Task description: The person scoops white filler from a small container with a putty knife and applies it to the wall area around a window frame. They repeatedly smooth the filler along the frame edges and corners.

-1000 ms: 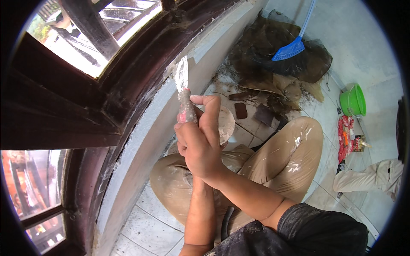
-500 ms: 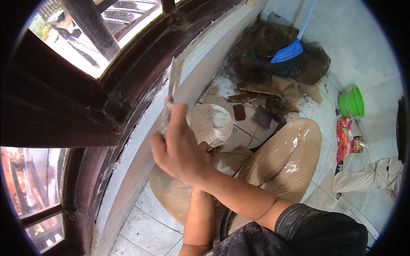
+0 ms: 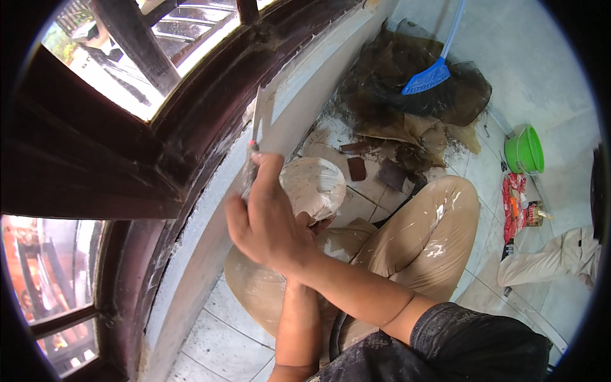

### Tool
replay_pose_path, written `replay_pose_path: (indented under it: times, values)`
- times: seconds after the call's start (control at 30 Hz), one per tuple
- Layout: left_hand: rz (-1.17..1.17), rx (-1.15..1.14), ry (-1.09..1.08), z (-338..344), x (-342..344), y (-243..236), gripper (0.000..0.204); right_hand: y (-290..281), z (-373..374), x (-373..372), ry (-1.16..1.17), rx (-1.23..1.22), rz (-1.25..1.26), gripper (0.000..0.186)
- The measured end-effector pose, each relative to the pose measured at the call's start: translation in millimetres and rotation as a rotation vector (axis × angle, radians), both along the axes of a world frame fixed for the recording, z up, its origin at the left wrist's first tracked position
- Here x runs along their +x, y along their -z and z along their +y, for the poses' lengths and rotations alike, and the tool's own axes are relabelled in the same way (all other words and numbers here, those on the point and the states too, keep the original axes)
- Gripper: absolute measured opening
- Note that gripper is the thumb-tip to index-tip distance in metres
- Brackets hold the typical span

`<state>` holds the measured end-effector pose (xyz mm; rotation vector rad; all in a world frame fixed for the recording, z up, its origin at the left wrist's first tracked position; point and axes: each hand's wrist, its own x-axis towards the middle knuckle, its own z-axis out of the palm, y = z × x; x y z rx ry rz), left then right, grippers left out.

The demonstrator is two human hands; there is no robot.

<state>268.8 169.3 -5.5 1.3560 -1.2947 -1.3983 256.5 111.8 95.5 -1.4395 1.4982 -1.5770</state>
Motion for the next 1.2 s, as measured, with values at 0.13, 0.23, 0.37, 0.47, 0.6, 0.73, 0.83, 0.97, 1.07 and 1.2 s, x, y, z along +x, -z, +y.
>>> replay_pose_path:
  times: [0.13, 0.23, 0.37, 0.47, 0.6, 0.73, 0.83, 0.97, 1.07, 1.2]
  values:
    - [-0.147, -0.005, 0.056, 6.6, -1.2, -8.5, 0.012, 4.7, 28.0, 19.6, -0.084, 0.032, 0.064, 0.048]
    - [0.070, 0.046, -0.017, 7.8, 7.8, -3.8, 0.008, 0.2, 42.2, 18.9, -0.049, 0.016, 0.116, 0.049]
    - [0.490, 0.019, -0.226, 14.4, -1.9, 12.9, 0.016, -5.1, 24.3, 1.6, 0.044, -0.023, 0.147, 0.049]
    - [0.222, -0.140, -0.132, 16.1, 6.6, 24.6, 0.016, -7.6, 10.0, -2.3, -0.017, 0.122, 0.039, 0.051]
    - [-0.224, -0.129, -0.028, 3.7, 0.6, -19.3, 0.017, -4.8, 33.3, 16.6, -0.050, 0.008, 0.163, 0.048]
    - [0.185, -0.047, -0.093, 12.4, 10.1, 15.6, 0.018, -5.8, 45.9, 3.1, -0.026, -0.020, 0.103, 0.045]
    - [0.487, 0.128, -0.232, 1.9, -1.5, 20.5, 0.031, -16.2, 17.9, -29.8, 0.083, -0.086, 0.020, 0.042]
    - [0.638, 0.395, -0.241, -10.8, -0.6, -6.4, 0.056, -5.6, -33.1, -83.7, 0.150, -0.055, -0.064, 0.036]
    - [0.690, 0.406, -0.206, -11.9, -9.8, -19.6, 0.065, -5.2, -48.6, -112.1, 0.177, -0.103, -0.010, 0.035]
    - [0.682, 0.405, -0.241, -11.8, -5.6, -23.7, 0.066, 2.7, -56.1, -104.6, 0.119, -0.084, -0.051, 0.033]
